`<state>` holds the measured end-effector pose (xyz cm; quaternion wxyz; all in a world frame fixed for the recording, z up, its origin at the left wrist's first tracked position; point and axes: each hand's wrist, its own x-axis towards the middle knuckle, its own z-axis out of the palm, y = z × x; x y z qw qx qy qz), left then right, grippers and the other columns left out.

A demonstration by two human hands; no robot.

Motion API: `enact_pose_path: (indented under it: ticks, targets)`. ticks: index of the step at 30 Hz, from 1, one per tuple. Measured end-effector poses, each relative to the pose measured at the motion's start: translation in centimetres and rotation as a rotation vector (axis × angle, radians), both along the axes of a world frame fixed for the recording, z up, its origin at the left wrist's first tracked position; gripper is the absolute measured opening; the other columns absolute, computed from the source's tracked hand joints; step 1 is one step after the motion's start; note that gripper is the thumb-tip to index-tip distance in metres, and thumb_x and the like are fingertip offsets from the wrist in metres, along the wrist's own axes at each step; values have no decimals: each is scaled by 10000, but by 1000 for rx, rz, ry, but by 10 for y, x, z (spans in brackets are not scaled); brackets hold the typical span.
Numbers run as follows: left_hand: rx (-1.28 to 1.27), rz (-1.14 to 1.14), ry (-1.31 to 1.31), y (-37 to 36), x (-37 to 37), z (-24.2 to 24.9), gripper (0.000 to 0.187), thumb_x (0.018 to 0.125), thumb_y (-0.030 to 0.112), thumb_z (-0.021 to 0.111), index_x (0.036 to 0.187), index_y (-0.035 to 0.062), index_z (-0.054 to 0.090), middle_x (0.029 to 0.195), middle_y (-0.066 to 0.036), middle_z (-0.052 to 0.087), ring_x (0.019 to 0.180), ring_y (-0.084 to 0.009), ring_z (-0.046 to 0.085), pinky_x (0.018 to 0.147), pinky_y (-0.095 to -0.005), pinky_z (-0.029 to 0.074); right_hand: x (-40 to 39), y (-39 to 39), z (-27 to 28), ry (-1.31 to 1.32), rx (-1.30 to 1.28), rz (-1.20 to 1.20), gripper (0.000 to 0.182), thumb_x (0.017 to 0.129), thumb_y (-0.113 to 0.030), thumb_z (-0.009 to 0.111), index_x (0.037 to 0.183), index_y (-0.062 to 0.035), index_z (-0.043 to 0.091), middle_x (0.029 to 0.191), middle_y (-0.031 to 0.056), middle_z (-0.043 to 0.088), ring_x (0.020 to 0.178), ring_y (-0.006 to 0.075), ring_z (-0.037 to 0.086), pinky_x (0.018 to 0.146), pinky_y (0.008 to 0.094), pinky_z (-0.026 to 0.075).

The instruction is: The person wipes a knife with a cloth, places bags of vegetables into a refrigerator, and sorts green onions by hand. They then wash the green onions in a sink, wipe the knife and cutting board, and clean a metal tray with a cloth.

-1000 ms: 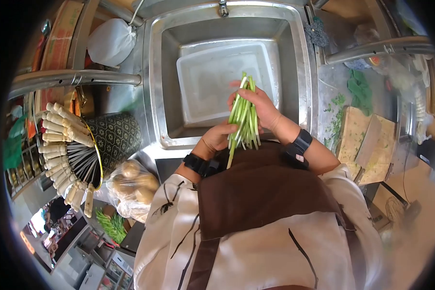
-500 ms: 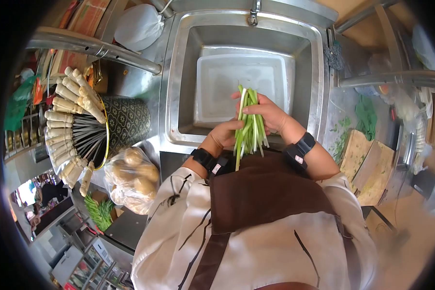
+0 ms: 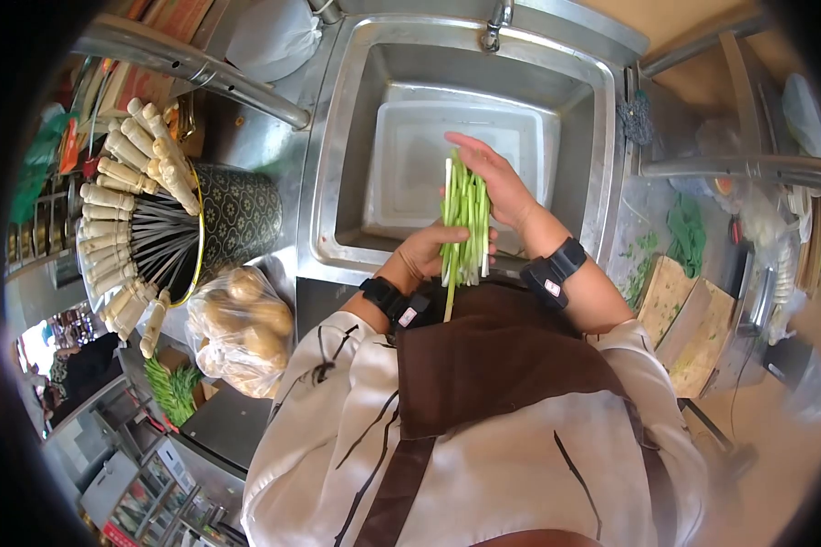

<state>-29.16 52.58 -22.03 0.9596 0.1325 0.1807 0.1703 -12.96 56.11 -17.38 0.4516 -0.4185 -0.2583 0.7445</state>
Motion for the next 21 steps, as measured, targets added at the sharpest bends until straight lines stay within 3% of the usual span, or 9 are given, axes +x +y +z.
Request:
enact_pose_path:
  ticks: [4,7,10,14,15,18,20,21]
  targets:
    - [9,20,23,-2,1,6,587,782,179,658,1280,0,402,1222,-180,511,1087,-298,552,945,-467,446,0,3,-16,-196,90,66,305,870,-135,565,1165,-60,547,868,41,561,777,168,619,636,286,534]
    - [14,5,28,-7,-3,14,643,770,197,670,1302,-14,377,1268,-197,476,1109,-301,538,956,-464,437,-1,-2,-10,-172,18,143,261,861,-127,559,1111,-52,569,912,41,588,765,149,609,633,271,525]
    - [-74,-14,-17,-10,-9,11,691,761,219,677,1321,-21,352,1283,-217,462,1142,-308,516,966,-450,430,-2,-10,-10,-214,118,232,261,856,-116,560,1108,-48,567,953,44,603,780,133,599,672,263,514]
    - [-28,-58,14,-13,-8,-1,674,760,226,670,1307,-27,369,1230,-228,506,1133,-313,526,947,-434,449,-9,-19,17,-512,169,360,251,893,-227,529,1091,-84,585,962,46,602,862,120,578,766,277,486]
    - [24,-73,51,-11,-8,7,657,764,216,662,1302,-30,376,1214,-230,519,1122,-314,534,939,-432,456,-14,-22,-1,-485,201,321,274,907,-282,508,1087,-90,583,955,71,592,874,163,575,765,300,479]
    - [100,-46,175,-11,-2,24,510,776,118,630,1231,-24,446,1086,-199,590,1006,-295,596,885,-416,495,-10,-22,-17,-881,583,297,293,909,-287,507,1093,-67,567,958,105,570,874,229,565,777,325,466]
    - [199,-38,286,-8,2,29,451,778,77,620,1195,-13,472,1028,-177,608,955,-283,612,860,-412,509,-12,-24,-15,-876,548,277,326,910,-313,492,1102,-56,548,1017,139,555,905,302,558,810,347,452]
    - [149,-15,332,-7,5,28,346,778,55,619,1104,1,520,925,-137,616,878,-259,621,786,-400,532,-14,-23,-14,-846,493,258,352,908,-343,485,1106,-58,544,1055,152,555,940,320,557,823,361,450]
